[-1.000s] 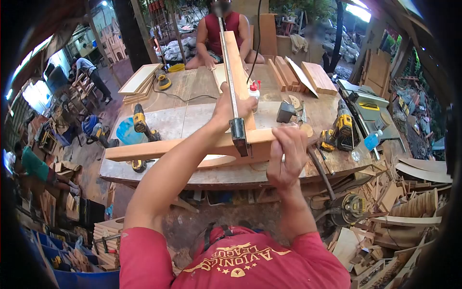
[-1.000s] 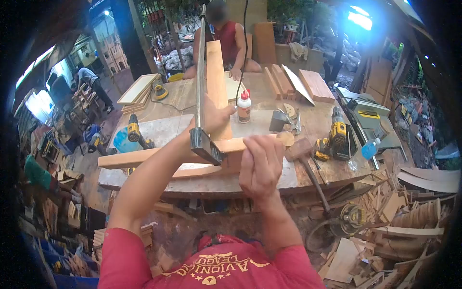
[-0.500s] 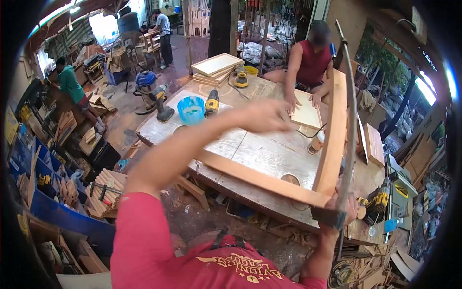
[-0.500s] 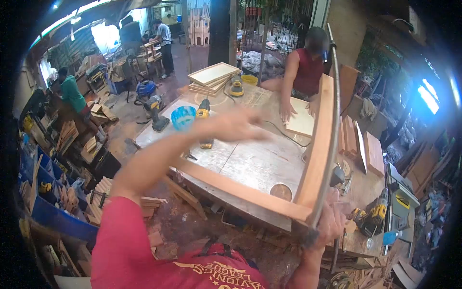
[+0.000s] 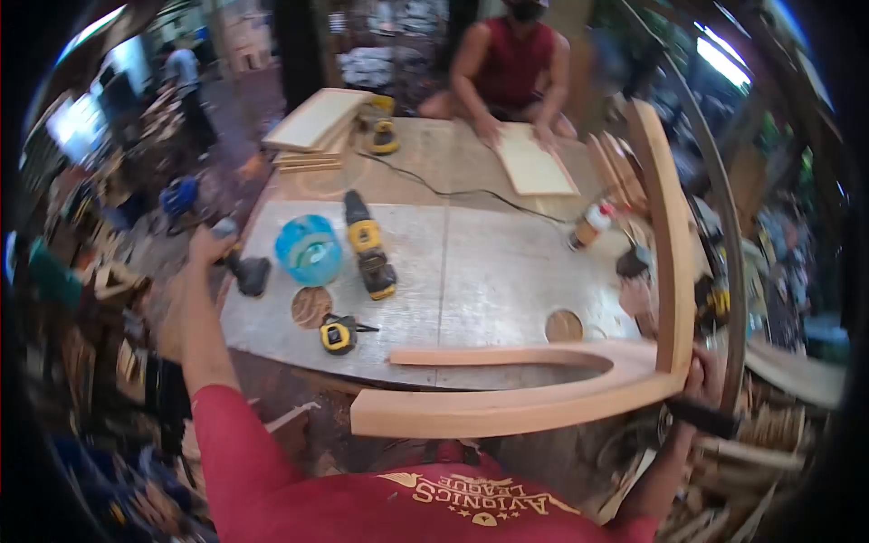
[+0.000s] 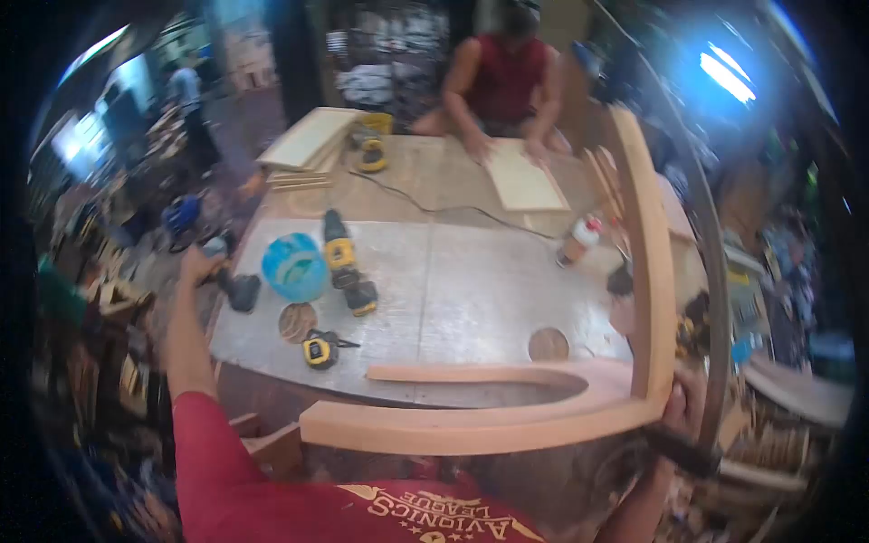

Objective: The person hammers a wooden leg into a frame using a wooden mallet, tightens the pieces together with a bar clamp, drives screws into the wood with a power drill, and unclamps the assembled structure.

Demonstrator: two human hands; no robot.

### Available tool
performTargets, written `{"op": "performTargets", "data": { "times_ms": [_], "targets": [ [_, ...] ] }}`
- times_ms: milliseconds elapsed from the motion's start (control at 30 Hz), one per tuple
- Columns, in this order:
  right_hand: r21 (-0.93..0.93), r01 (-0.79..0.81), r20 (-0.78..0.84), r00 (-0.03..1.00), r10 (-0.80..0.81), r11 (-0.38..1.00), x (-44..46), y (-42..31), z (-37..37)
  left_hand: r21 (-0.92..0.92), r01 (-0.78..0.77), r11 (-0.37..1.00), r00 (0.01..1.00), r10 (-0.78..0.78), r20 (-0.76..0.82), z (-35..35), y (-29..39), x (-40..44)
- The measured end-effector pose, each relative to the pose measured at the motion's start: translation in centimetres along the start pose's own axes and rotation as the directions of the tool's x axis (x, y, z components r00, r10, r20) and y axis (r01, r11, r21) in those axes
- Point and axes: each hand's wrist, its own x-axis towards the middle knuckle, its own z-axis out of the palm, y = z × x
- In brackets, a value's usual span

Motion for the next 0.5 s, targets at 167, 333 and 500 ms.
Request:
{"op": "performTargets", "data": {
  "times_ms": [167, 333, 500],
  "targets": [
    [0.006, 0.159, -0.018, 0.987, -0.159, 0.987, 1.3, -1.1, 0.3, -0.108, 0.139, 0.984, 0.974, -0.116, 0.196, 0.4, 0.6, 2.2],
    [0.055, 0.087, -0.071, 0.994, -0.083, 0.995, 1.3, -2.2, 1.3, -0.187, 0.122, 0.975, 0.988, -0.102, 0.113, 0.5, -0.7, -0.2],
    [0.247, 0.040, -0.114, 0.993, -0.012, 0.968, 0.6, 0.2, 2.1, -0.576, 0.105, 0.811, 0.992, -0.125, 0.005, -1.7, -5.7, -6.7]
  ]
}}
